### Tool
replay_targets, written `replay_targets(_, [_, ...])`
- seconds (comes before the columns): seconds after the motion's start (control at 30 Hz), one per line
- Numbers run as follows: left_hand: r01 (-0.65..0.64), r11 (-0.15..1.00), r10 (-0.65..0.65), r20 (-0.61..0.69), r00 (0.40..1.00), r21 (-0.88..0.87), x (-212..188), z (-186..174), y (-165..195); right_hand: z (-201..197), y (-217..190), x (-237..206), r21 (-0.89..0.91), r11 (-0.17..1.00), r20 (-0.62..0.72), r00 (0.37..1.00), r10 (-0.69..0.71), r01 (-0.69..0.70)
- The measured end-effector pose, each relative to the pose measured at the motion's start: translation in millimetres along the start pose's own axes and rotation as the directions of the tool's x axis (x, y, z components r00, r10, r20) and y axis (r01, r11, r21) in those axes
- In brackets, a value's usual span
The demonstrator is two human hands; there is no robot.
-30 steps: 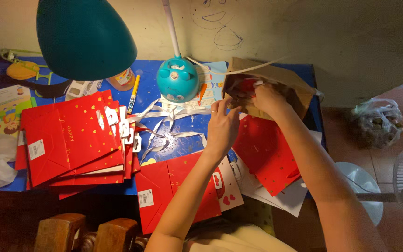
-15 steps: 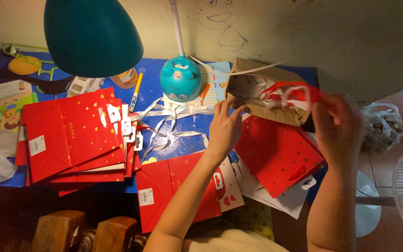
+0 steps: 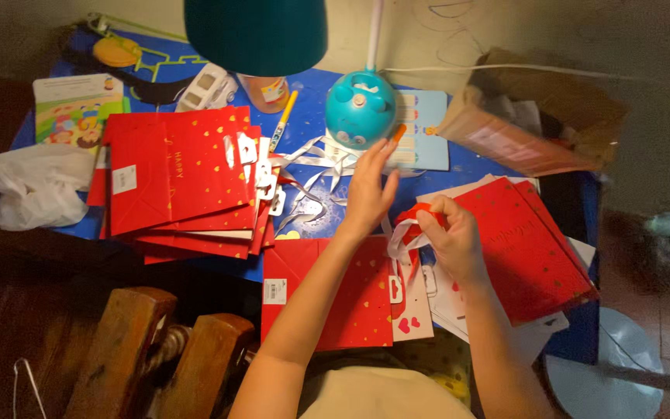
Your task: The person assembles red Valentine's Day gift bags by threading white and red ribbons through the bag handles and tying them. They handle multiple bags and ribbons on a blue table, stacking completed bags as they work.
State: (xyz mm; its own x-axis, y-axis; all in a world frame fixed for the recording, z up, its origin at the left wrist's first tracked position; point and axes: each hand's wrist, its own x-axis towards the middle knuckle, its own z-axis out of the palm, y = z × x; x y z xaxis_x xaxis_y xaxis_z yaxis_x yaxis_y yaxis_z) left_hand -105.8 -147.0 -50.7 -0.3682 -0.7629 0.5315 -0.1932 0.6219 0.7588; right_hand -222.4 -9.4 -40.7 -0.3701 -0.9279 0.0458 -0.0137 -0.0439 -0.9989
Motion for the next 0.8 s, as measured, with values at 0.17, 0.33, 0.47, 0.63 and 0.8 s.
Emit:
replay_targets(0.17, [0.083,0.988,-0.060,-0.169,0.984,0.133,51,-44,-29,49,27,32,0.140,0.984,0.026,0.994,0.109,-0.111])
replay_targets(0.33, [0.007,0.995,-0.008,0.003,1.000,0.096,98,-60,-32,67,36,30,0.111,0.977,0.055,0.983,0.176,-0.182])
replay_targets(0.47, [0.152,0.984,-0.153,0.010,0.988,0.093,95,-49,-24,64,41,21,0.105,0.955,-0.011,0.960,0.279,-0.277])
replay_targets(0.63, [0.188,0.970,-0.175,-0.091,0.980,0.157,91,-31,-22,58,49,15,0.093,0.968,-0.024,0.972,0.236,-0.233])
replay_targets(0.8, [0.093,0.971,-0.051,-0.189,0.981,0.219,88,-18,-28,50,57,12,0.135,0.981,-0.044,0.988,0.149,-0.142])
